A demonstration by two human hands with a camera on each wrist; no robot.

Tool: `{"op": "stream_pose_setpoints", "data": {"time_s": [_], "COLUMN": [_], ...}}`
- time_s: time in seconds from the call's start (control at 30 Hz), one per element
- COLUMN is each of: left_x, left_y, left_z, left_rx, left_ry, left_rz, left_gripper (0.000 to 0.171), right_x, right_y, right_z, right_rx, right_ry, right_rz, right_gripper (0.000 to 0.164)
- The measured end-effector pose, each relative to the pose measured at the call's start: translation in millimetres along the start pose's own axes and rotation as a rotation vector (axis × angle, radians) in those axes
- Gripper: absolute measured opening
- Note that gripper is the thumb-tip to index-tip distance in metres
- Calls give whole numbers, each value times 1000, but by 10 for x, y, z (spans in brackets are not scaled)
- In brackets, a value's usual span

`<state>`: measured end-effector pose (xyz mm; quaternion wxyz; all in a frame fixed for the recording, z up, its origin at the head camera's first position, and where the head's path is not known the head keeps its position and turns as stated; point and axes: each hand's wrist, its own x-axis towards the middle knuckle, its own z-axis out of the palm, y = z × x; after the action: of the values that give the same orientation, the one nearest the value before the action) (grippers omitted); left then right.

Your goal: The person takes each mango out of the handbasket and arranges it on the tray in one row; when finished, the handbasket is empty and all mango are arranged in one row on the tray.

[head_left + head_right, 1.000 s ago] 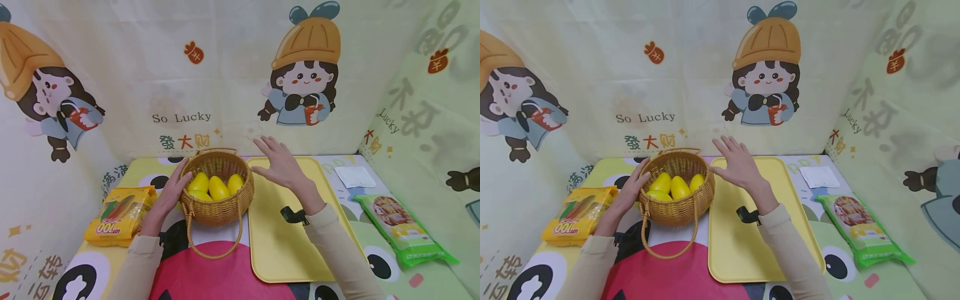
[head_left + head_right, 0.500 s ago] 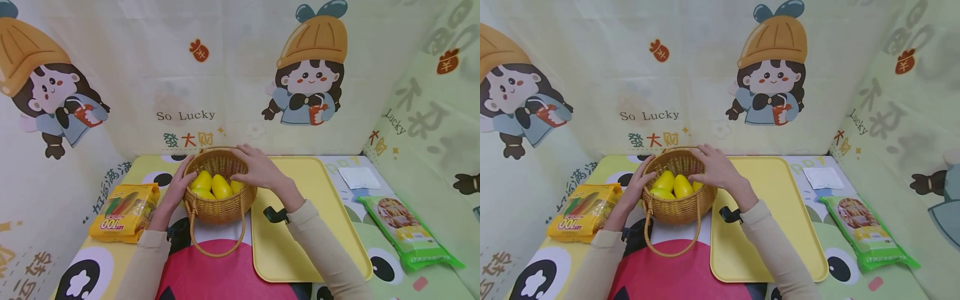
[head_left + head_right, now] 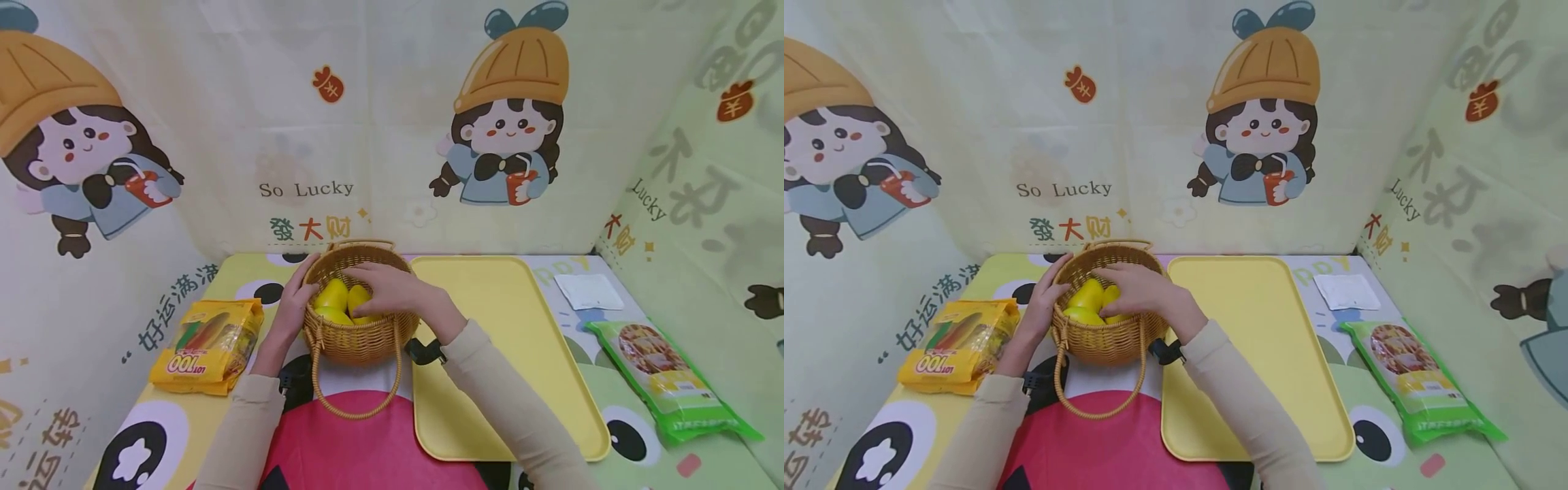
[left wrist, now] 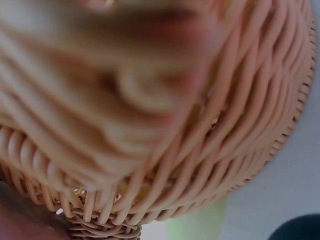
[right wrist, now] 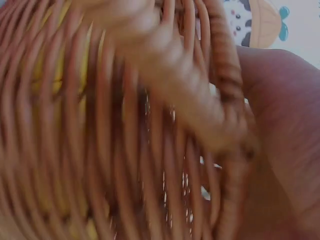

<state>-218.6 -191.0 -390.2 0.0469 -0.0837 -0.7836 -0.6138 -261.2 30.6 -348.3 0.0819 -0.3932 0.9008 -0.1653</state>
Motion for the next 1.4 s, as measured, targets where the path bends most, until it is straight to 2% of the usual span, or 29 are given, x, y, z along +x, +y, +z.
{"op": "stream_pose_setpoints", "data": {"time_s": [0.13, 0.33, 0.47, 0.6, 0.87, 1.13, 1.2, 1.4], "left_x": [-2, 99, 121, 100, 108, 20, 27, 85], "left_y": [-22, -270, -351, -297, -358, -144, -163, -352], "left_z": [3, -11, -8, 4, 4, 9, 14, 13], "left_rx": [-4, -25, -5, -9, -25, -44, -43, -22], "left_ry": [-1, 21, 37, 39, 46, 25, 29, 53], "left_rz": [7, 41, 54, 60, 67, 58, 60, 88], "left_gripper": [62, 61, 61, 61, 61, 62, 62, 61], "right_x": [87, 182, 236, 282, 323, 350, 352, 356], "right_y": [-91, -169, -191, -200, -243, -220, -213, -212], "right_z": [51, 142, 189, 201, 243, 266, 265, 271], "right_rx": [54, 105, 92, 69, 27, 49, 63, 85], "right_ry": [-92, -173, -207, -223, -251, -282, -287, -270], "right_rz": [-10, -54, -77, -88, -84, -80, -82, -117], "right_gripper": [77, 70, 64, 57, 51, 50, 48, 43]}}
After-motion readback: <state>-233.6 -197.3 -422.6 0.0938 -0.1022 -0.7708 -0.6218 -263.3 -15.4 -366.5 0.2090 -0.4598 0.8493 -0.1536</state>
